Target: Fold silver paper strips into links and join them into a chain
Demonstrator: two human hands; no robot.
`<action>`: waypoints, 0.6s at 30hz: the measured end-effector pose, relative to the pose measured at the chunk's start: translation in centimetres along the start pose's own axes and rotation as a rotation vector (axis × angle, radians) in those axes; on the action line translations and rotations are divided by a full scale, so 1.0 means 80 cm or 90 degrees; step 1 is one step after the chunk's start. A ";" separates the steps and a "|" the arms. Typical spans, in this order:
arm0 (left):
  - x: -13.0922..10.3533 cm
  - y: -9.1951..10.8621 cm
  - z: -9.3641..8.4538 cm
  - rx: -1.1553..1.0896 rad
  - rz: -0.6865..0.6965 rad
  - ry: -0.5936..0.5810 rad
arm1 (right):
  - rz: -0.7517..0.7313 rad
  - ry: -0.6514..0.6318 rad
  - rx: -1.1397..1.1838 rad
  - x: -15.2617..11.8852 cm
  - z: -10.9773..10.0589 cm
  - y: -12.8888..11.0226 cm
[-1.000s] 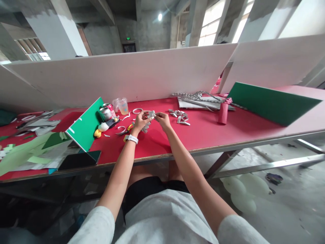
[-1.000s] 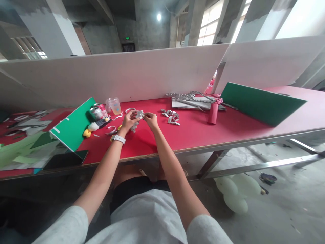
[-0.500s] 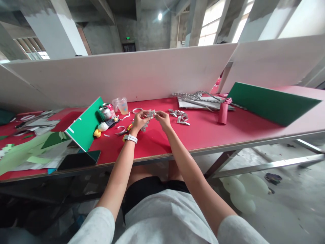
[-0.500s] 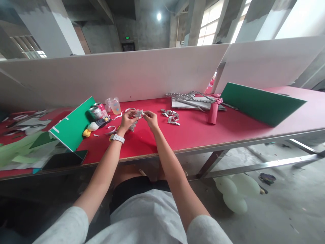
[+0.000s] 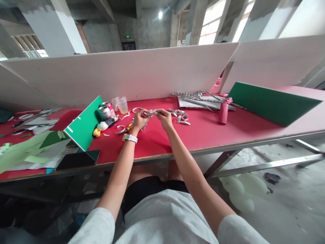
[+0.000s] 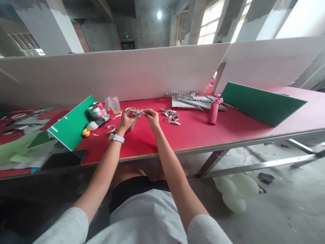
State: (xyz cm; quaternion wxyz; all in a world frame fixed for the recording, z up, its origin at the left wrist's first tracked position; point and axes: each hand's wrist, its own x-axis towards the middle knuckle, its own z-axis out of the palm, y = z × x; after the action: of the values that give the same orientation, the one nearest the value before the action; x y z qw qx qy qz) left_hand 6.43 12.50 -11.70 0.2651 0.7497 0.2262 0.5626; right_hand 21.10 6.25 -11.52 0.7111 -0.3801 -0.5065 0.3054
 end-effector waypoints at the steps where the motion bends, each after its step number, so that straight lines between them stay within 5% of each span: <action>1: 0.001 0.005 -0.001 0.007 0.015 -0.001 | -0.004 0.002 0.001 0.001 0.000 -0.001; 11: 0.020 0.072 -0.017 0.115 0.182 -0.041 | -0.065 -0.030 -0.012 0.020 -0.009 -0.034; 18: 0.049 0.106 -0.033 0.039 0.066 -0.113 | -0.063 -0.168 -0.022 0.053 -0.021 -0.099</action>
State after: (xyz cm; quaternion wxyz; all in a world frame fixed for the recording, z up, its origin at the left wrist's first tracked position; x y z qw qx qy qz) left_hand 5.27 8.91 -2.73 0.2317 0.8149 0.1798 0.4999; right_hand 24.34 5.14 -3.05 0.6461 -0.3233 -0.6186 0.3088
